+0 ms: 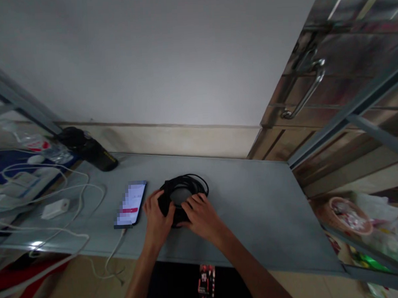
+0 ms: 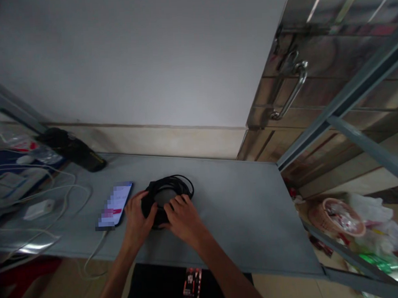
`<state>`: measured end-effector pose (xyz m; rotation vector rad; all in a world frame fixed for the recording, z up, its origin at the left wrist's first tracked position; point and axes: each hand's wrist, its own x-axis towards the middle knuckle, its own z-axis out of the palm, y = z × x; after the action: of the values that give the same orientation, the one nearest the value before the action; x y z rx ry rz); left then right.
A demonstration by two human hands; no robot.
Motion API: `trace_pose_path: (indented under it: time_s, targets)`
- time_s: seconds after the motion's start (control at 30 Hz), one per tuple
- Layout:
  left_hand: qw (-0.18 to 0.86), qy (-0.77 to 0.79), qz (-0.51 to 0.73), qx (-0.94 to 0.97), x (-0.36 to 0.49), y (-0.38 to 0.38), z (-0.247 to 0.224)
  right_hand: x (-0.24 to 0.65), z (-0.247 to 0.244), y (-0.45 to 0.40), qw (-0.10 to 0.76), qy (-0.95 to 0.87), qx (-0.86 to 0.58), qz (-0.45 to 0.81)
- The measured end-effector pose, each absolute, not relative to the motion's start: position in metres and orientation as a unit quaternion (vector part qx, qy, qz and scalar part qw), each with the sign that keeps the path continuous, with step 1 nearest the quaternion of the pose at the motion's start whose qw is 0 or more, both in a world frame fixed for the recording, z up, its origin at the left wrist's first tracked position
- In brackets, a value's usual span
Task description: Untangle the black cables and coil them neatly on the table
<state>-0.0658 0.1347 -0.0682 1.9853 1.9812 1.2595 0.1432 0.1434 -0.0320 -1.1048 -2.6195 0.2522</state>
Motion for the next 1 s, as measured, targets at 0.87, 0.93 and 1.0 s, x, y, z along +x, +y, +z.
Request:
trace_pose_path:
  time_s: [0.87, 0.93, 1.0]
  targets:
    - [0.179, 0.350, 0.165, 0.905, 0.026, 0.101, -0.032, 0.255, -0.031, 0.080, 0.103, -0.886, -0.444, 0.082]
    - [0.166, 0.342, 0.140, 0.914, 0.024, 0.108, -0.026, 0.256, -0.026, 0.082, 0.098, -0.893, -0.432, 0.077]
    - [0.156, 0.338, 0.128, 0.919, 0.020, 0.115, -0.018, 0.259, -0.020, 0.083, 0.097, -0.902, -0.416, 0.066]
